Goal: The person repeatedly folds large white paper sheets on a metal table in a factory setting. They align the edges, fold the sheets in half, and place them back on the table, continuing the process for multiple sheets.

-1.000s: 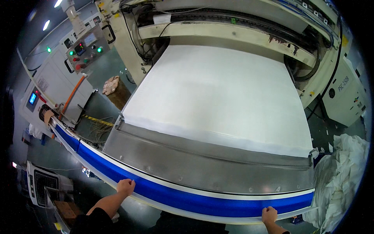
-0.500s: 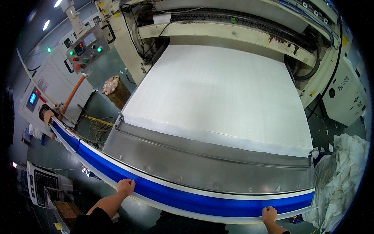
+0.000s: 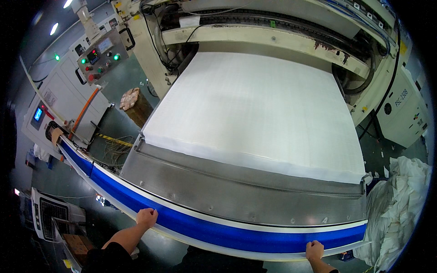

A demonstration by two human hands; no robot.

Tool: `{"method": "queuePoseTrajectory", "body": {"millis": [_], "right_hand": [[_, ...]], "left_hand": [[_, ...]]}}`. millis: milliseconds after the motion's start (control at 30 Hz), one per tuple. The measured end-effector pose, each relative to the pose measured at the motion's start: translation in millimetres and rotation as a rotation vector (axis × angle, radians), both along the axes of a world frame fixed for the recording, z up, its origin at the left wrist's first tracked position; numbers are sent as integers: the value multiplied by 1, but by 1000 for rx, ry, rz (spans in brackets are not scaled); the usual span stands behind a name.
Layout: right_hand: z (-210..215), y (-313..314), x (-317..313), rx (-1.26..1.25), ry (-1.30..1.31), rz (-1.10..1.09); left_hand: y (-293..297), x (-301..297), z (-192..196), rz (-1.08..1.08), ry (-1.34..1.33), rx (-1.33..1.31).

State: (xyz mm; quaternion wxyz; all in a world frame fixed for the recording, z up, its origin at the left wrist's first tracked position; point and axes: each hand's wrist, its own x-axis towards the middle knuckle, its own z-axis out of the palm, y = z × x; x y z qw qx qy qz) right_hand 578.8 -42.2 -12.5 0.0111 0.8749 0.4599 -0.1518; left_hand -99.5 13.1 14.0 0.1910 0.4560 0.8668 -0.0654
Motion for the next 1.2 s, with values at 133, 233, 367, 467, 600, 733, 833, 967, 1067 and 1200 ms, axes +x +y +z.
{"method": "queuePoseTrajectory", "body": {"millis": [133,233,367,467,600,733,833,967,1067,1200], "right_hand": [[-1,0,1,2,-1,-5],[1,2,-1,-1,4,-16],[0,2,2,0,-12,10],[7,5,-8,24,33,-23],[24,4,-2,-136,105,110],[32,7,-5,-170,111,119],[20,3,6,-181,103,172],[20,4,1,-156,85,127],[31,6,-8,-140,85,102],[25,0,-5,-110,74,96]], "left_hand": [[2,3,2,-9,4,10],[2,1,1,-7,4,11],[0,-1,-1,4,-28,49],[0,0,2,-1,20,11],[-3,-2,1,16,-25,34],[-1,0,5,6,-31,24],[0,4,9,31,-32,23],[-2,2,8,12,-22,3],[-4,3,10,13,-22,2],[-5,2,7,-5,-23,33]]}}
